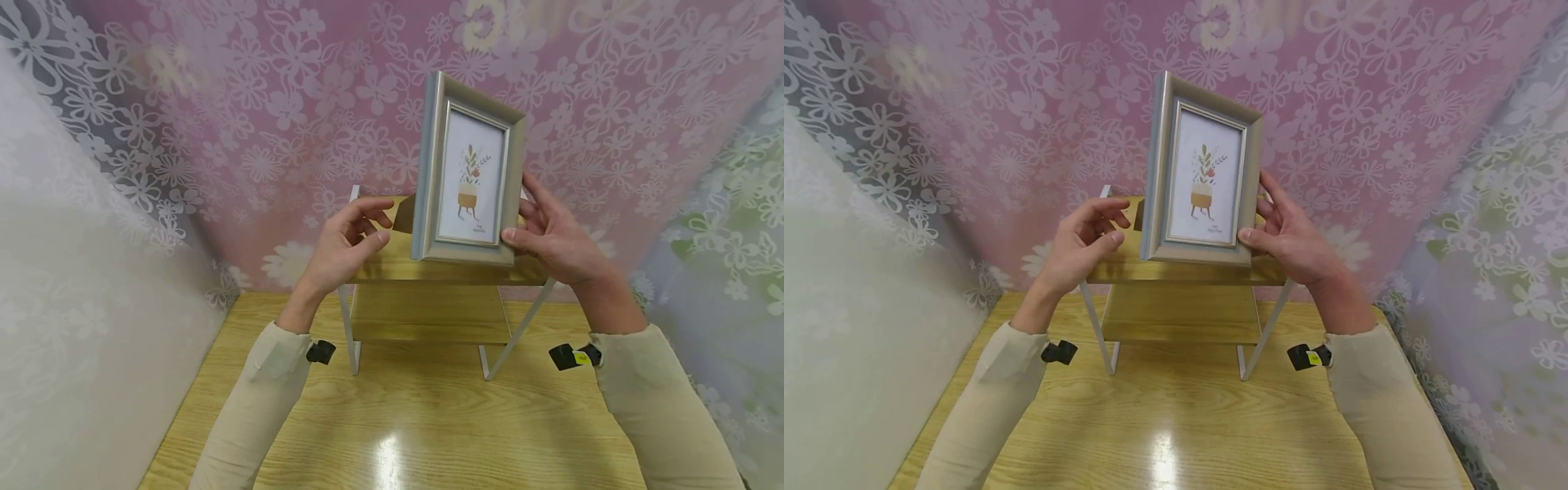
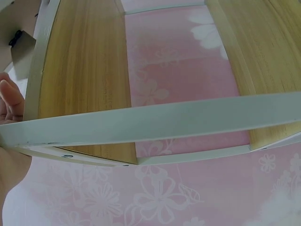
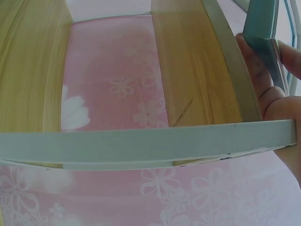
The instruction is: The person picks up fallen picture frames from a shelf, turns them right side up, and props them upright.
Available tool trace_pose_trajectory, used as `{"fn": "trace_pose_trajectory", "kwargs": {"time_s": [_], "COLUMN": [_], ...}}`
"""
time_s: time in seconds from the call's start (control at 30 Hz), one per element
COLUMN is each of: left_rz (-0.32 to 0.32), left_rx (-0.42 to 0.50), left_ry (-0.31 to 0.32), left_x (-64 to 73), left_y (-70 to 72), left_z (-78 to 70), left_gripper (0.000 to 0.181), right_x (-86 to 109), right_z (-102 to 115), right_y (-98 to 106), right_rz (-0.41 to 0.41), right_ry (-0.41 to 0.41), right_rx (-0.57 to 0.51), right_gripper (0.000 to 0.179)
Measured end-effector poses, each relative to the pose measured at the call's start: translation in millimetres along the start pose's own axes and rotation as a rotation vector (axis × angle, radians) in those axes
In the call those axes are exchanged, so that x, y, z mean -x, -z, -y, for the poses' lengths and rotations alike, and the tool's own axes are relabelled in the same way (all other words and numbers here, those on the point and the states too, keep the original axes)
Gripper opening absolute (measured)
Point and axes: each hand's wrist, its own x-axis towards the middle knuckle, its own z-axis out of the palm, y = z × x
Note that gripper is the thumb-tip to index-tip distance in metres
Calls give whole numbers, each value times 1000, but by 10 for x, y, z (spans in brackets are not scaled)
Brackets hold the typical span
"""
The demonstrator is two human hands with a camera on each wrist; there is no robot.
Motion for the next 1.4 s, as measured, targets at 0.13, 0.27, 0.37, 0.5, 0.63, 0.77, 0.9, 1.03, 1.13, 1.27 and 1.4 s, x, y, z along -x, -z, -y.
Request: {"fn": "trace_pose_trajectory", "kwargs": {"time_s": [0.13,0.27,0.37,0.5,0.63,0.77,0.9,1.03,1.13,1.27,1.4], "left_rz": [27,55,71,86,96,99,84,63,53,51,56], "left_rx": [7,-6,-19,-35,-54,-76,-93,-79,-68,-61,-64], "left_ry": [2,28,41,42,35,48,83,105,105,97,91], "left_x": [6,15,8,1,2,3,4,7,8,10,12], "left_y": [2,-3,-10,-13,-13,-16,-19,-22,-20,-22,-32], "left_z": [-21,-42,-46,-43,-49,-54,-70,-84,-82,-70,-72], "left_gripper": [42,45,47,49,49,49,50,52,54,57,64], "right_x": [0,13,14,10,14,14,4,5,7,8,6], "right_z": [-3,-19,-29,-41,-41,-38,-39,-45,-44,-41,-32], "right_y": [-25,-47,-55,-63,-74,-78,-79,-82,-86,-94,-100], "right_rz": [-61,-120,-148,-165,-176,-184,-172,-158,-154,-149,-130], "right_ry": [16,30,61,89,101,106,115,121,117,112,112], "right_rx": [28,39,47,49,87,148,178,183,203,226,259], "right_gripper": [87,88,91,92,93,93,93,94,95,96,97]}}
